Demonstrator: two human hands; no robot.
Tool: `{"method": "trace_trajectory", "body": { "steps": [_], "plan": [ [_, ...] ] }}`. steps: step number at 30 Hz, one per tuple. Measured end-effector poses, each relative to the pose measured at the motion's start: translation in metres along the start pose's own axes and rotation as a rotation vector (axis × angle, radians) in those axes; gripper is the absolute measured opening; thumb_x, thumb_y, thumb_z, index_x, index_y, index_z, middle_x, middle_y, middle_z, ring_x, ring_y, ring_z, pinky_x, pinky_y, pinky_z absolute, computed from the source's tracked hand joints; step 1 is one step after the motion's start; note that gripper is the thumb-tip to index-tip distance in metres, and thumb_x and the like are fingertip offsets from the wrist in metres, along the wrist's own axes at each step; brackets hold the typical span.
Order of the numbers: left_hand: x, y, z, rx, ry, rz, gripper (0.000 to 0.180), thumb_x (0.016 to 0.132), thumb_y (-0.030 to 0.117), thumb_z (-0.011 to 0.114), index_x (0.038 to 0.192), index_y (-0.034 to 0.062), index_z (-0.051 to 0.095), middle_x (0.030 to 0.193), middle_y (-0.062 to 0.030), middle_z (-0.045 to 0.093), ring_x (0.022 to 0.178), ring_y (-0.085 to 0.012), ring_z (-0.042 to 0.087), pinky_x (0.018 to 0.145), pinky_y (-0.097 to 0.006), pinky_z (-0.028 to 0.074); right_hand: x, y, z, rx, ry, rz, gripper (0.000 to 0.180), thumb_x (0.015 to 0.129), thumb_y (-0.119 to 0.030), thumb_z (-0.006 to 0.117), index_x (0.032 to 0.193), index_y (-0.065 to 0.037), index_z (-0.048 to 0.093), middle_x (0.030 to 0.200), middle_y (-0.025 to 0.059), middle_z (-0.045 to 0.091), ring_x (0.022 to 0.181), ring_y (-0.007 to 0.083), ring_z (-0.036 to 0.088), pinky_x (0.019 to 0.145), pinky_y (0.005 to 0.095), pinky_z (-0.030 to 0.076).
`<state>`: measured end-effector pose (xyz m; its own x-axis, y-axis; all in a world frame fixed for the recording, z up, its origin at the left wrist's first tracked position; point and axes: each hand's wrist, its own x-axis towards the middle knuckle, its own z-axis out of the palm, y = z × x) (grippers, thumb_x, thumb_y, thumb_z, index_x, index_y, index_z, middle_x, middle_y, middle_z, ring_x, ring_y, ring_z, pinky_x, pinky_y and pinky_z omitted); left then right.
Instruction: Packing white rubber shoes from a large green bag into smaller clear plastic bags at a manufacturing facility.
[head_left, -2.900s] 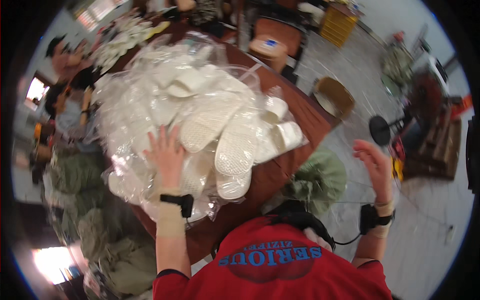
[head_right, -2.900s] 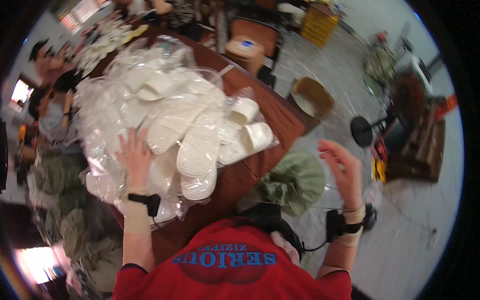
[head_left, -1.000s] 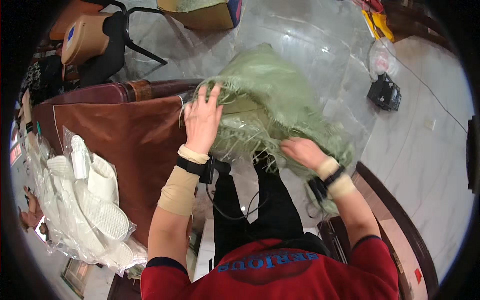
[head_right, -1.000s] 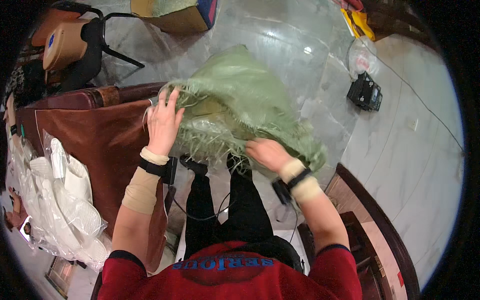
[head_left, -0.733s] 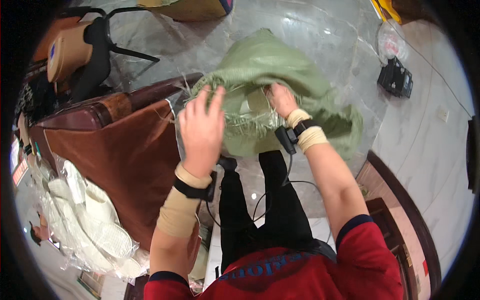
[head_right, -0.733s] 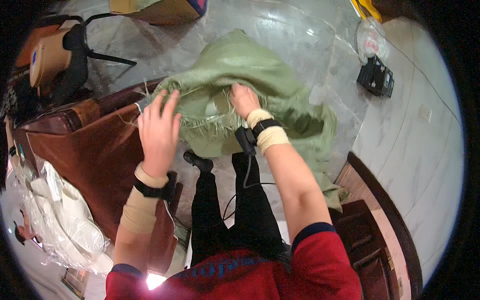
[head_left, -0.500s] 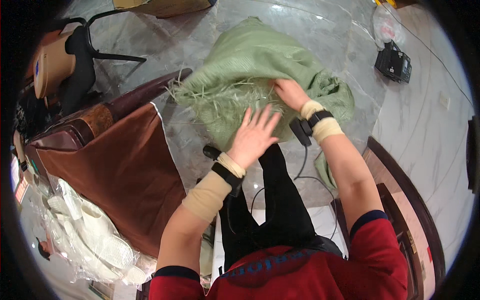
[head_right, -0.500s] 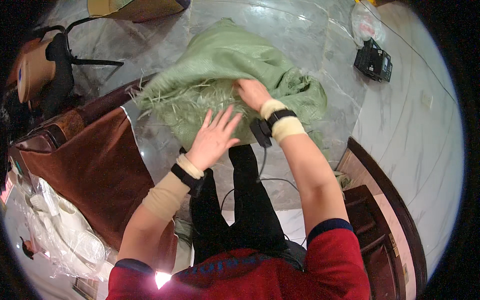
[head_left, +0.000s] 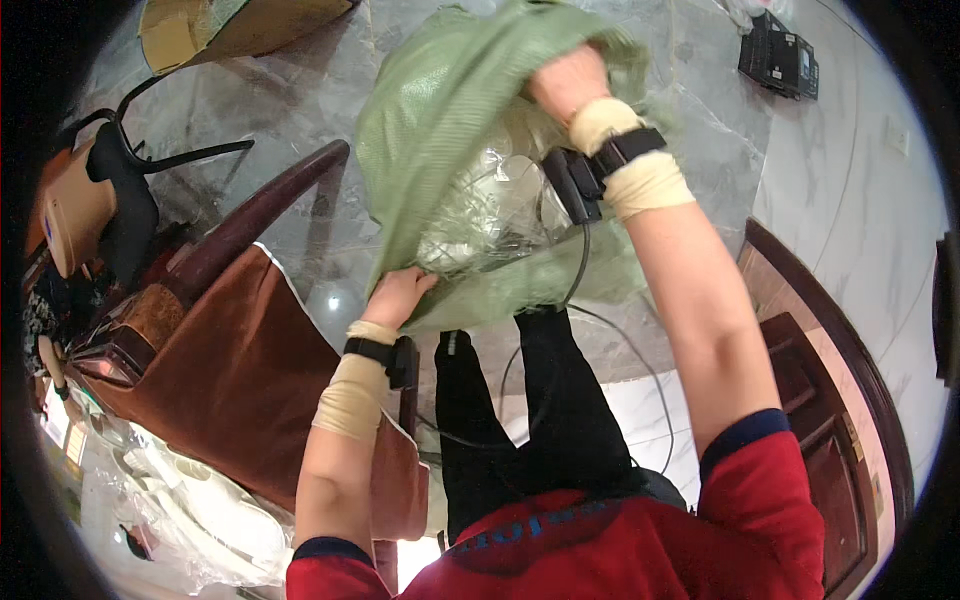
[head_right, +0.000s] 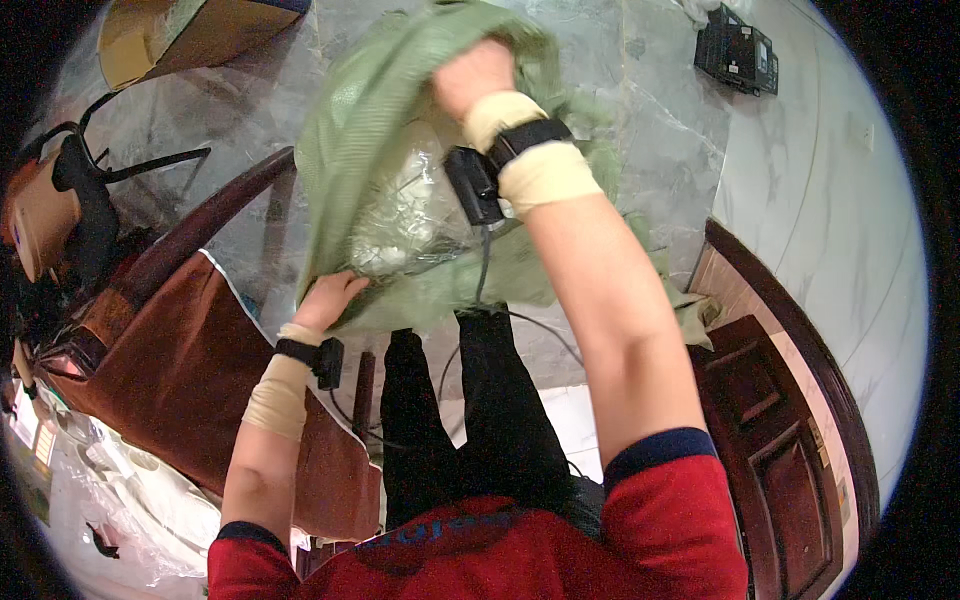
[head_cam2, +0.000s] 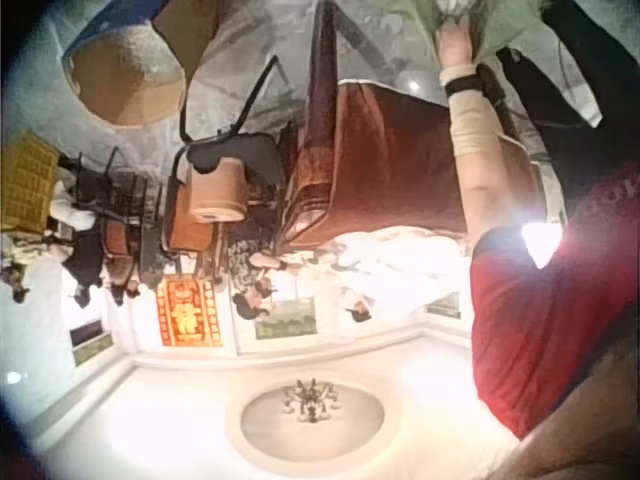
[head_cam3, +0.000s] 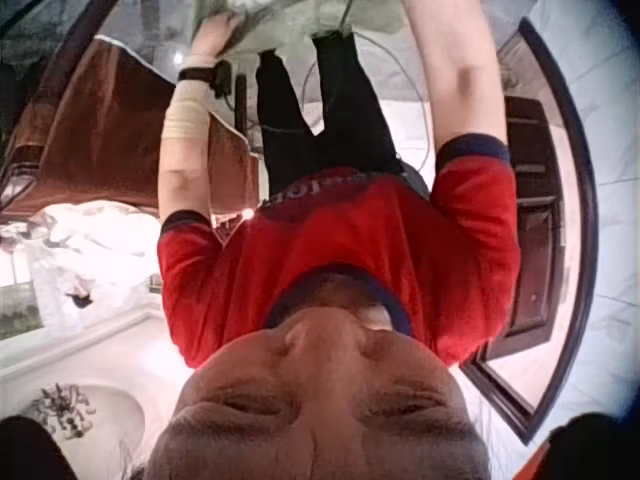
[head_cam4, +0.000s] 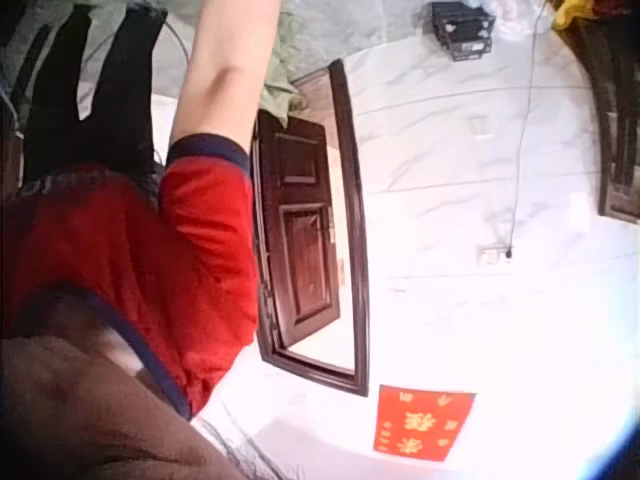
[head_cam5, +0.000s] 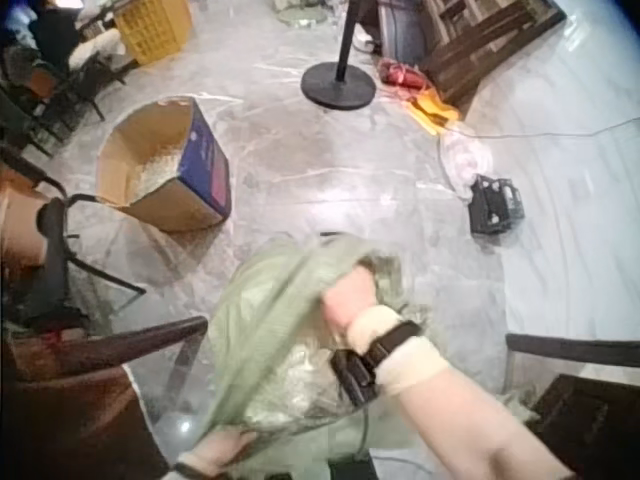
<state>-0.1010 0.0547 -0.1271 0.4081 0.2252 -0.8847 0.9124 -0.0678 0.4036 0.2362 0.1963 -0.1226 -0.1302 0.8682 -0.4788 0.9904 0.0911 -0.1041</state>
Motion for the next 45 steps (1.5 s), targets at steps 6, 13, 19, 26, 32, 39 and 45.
{"method": "trace_trajectory", "body": {
  "steps": [6,13,19,26,32,39,45],
  "plan": [
    [-0.013,0.106,-0.006,0.123,0.695,0.276,0.008,0.09,0.008,0.058,0.098,0.0073,0.057,0.098,-0.0124,0.059,0.084,-0.0322,0.063,0.069,-0.042,0.052,-0.082,-0.063,0.037,0.474,0.295,-0.092,0.024,0.083,-0.006,0.059,0.108,-0.007,0.06,0.097,0.0123,0.06,0.09,0.0318,0.061,0.075,0.0423,0.051],
    [0.08,0.095,-0.026,0.214,0.873,0.401,0.032,0.093,0.019,0.06,0.122,0.0074,0.059,0.123,-0.0192,0.058,0.114,-0.037,0.056,0.095,-0.043,0.046,-0.213,-0.07,0.118,0.514,-0.311,0.009,0.028,0.085,-0.007,0.051,0.112,-0.004,0.057,0.083,0.0171,0.064,0.076,0.0376,0.066,0.073,0.0468,0.054],
    [0.058,0.079,-0.064,0.421,0.81,0.061,0.04,0.085,0.022,0.066,0.122,0.0075,0.062,0.125,-0.0112,0.059,0.116,-0.0319,0.054,0.095,-0.052,0.044,-0.181,-0.043,0.116,0.875,-0.204,0.291,0.02,0.09,-0.011,0.052,0.108,-0.004,0.056,0.083,0.0246,0.066,0.081,0.0438,0.065,0.072,0.0522,0.051],
    [0.099,0.128,-0.027,0.434,0.599,0.513,0.046,0.078,0.019,0.072,0.121,0.0101,0.061,0.129,-0.0082,0.057,0.119,-0.0285,0.052,0.096,-0.047,0.042,-0.123,-0.002,0.158,0.653,0.155,0.451,0.036,0.086,-0.01,0.055,0.122,-0.002,0.056,0.099,0.027,0.064,0.094,0.0439,0.062,0.083,0.0497,0.05],
    [0.143,0.117,-0.029,0.732,0.433,0.422,0.044,0.08,0.013,0.058,0.124,0.0108,0.053,0.116,-0.0083,0.061,0.118,-0.0246,0.051,0.086,-0.046,0.045,-0.144,0.0,0.18,0.791,-0.158,0.568,0.061,0.088,-0.042,0.059,0.129,0.002,0.05,0.116,0.0309,0.061,0.112,0.0448,0.057,0.098,0.0463,0.044],
    [0.067,0.085,-0.037,0.606,0.436,0.465,0.041,0.077,0.006,0.058,0.118,0.0092,0.056,0.115,-0.0096,0.058,0.102,-0.024,0.059,0.068,-0.033,0.054,-0.145,-0.021,0.16,0.468,-0.204,0.326,0.038,0.09,-0.022,0.053,0.123,-0.003,0.053,0.093,0.0228,0.067,0.088,0.0399,0.066,0.076,0.0494,0.053],
    [0.017,0.076,-0.031,0.354,0.483,0.442,0.065,0.081,0.002,0.06,0.143,0.0117,0.043,0.112,-0.0104,0.054,0.085,-0.0268,0.063,0.065,-0.038,0.054,-0.109,-0.007,0.132,0.323,-0.322,-0.143,0.068,0.081,-0.001,0.055,0.146,-0.01,0.034,0.104,0.0198,0.063,0.077,0.0339,0.067,0.067,0.0442,0.055]
  ]
}}
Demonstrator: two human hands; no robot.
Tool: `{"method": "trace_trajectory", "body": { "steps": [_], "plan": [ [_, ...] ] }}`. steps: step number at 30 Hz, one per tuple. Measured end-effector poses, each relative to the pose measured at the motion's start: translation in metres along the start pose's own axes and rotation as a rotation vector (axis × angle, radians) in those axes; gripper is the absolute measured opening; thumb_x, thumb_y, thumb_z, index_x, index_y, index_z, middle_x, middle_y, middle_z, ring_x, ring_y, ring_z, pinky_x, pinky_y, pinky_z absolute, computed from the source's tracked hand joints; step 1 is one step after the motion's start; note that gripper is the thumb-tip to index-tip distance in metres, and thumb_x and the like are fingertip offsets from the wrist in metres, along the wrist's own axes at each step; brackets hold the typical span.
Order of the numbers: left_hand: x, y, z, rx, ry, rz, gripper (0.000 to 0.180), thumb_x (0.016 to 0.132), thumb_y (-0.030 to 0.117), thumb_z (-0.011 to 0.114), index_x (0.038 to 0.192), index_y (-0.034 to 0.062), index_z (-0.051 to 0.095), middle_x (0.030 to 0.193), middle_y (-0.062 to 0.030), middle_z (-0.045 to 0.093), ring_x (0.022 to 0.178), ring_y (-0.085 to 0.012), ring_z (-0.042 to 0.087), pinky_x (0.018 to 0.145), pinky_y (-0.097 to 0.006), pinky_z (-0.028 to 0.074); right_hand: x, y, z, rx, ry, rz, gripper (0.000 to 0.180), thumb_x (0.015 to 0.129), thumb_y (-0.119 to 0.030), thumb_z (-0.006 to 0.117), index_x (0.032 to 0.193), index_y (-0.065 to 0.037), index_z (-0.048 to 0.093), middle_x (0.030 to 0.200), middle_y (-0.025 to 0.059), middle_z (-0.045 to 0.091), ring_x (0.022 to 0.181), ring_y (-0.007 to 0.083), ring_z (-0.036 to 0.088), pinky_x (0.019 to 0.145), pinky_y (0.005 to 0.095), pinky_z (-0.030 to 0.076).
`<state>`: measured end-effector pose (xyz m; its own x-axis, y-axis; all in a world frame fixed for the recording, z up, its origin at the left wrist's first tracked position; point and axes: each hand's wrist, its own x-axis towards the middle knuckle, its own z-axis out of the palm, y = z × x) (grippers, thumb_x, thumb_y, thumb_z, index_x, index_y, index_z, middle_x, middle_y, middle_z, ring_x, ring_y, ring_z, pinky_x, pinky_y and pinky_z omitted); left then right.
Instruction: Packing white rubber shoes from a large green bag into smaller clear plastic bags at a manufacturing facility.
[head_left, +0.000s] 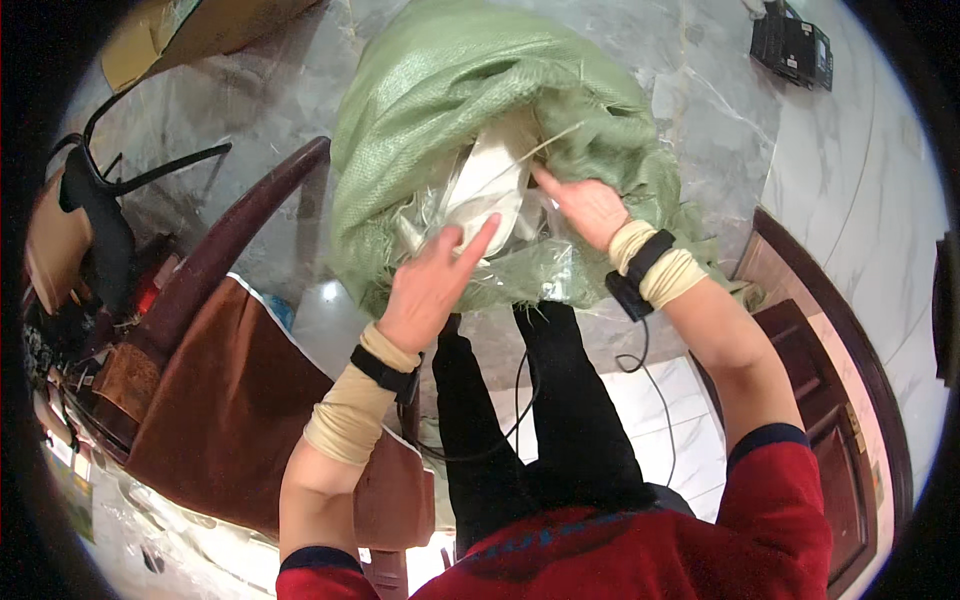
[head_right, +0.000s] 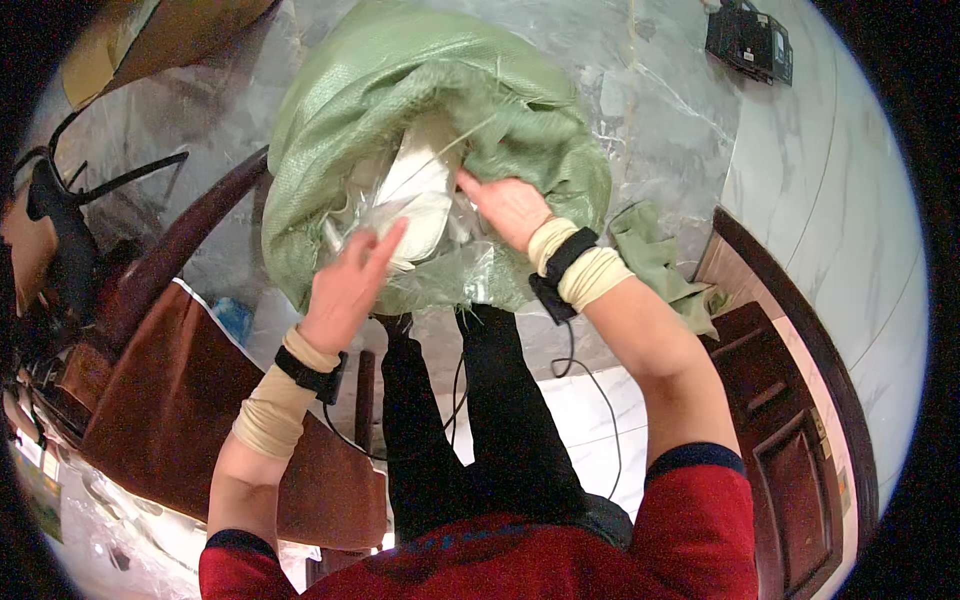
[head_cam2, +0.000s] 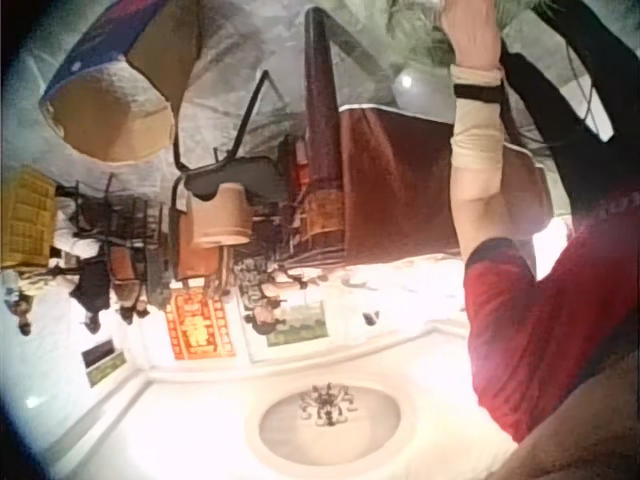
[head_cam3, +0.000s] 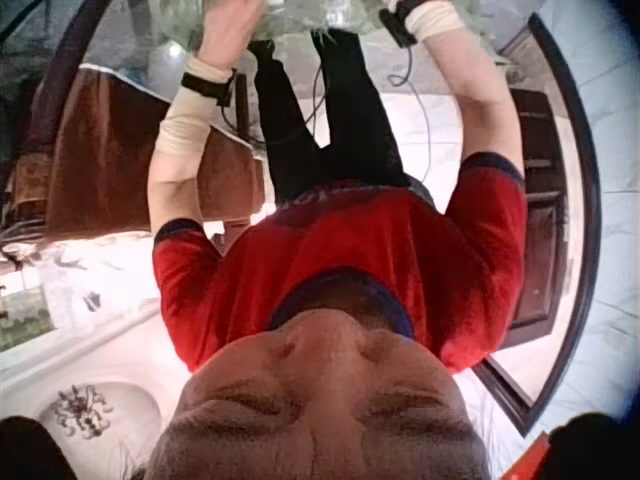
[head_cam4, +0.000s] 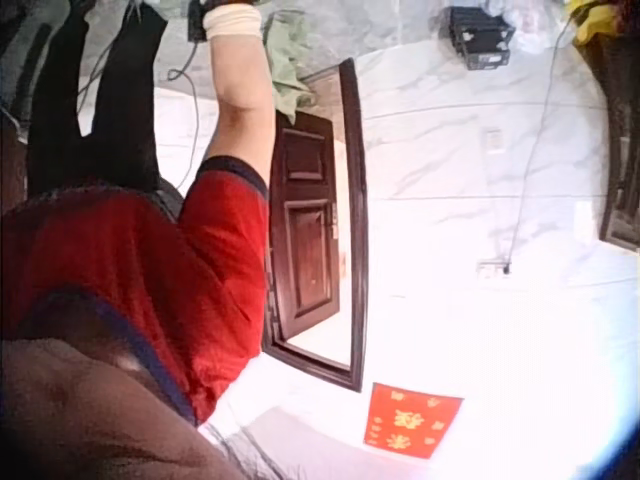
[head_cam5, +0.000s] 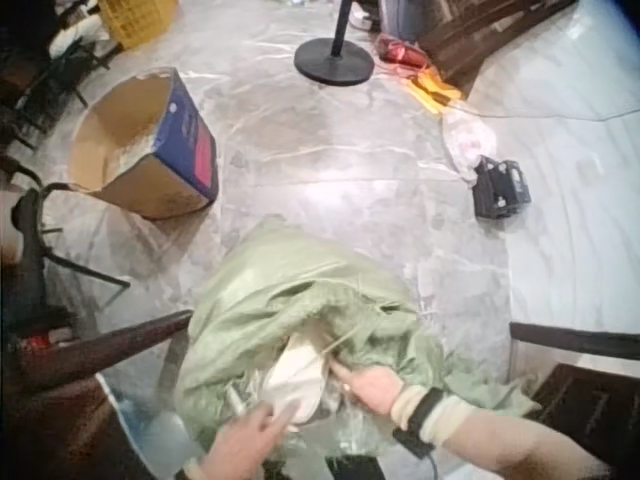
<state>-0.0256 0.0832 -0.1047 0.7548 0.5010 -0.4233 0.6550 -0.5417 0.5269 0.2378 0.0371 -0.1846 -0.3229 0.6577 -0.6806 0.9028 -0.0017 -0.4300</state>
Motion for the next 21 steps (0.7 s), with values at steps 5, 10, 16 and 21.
{"method": "trace_trajectory", "body": {
  "steps": [5,10,16,21],
  "plan": [
    [-0.032,-0.005,0.004,-0.072,0.071,-0.328,0.04,0.081,0.005,0.062,0.12,0.0106,0.056,0.107,-0.0105,0.053,0.078,-0.029,0.063,0.062,-0.039,0.053,0.025,-0.015,-0.014,-0.586,0.117,-0.436,0.073,0.088,-0.001,0.048,0.154,-0.017,0.021,0.161,0.007,0.019,0.149,0.0241,0.019,0.123,0.039,0.019],
    [-0.058,0.011,-0.024,-0.145,0.116,-0.274,0.014,0.08,0.005,0.063,0.093,0.007,0.059,0.111,-0.0062,0.055,0.081,-0.0286,0.063,0.063,-0.038,0.052,0.102,-0.035,-0.006,-0.685,0.183,-0.699,0.065,0.092,-0.008,0.044,0.153,-0.019,0.024,0.151,0.0081,0.039,0.138,0.0237,0.039,0.118,0.0378,0.029],
    [-0.125,0.04,-0.094,-0.336,0.132,-0.131,0.021,0.069,0.005,0.064,0.089,0.0055,0.06,0.104,-0.0061,0.064,0.08,-0.021,0.061,0.061,-0.031,0.05,0.103,-0.021,-0.001,-0.552,-0.331,-0.621,0.044,0.082,-0.011,0.056,0.125,-0.002,0.052,0.113,0.0164,0.063,0.101,0.028,0.064,0.073,0.0362,0.057],
    [-0.161,0.061,-0.112,-0.511,0.133,-0.138,0.024,0.064,0.005,0.068,0.088,0.0054,0.062,0.093,-0.0048,0.063,0.072,-0.0175,0.059,0.056,-0.027,0.048,0.03,-0.01,-0.01,-0.489,-0.181,-0.905,0.016,0.08,-0.01,0.059,0.093,-0.003,0.065,0.107,0.0155,0.065,0.093,0.0267,0.067,0.066,0.0363,0.058]
  ]
}}
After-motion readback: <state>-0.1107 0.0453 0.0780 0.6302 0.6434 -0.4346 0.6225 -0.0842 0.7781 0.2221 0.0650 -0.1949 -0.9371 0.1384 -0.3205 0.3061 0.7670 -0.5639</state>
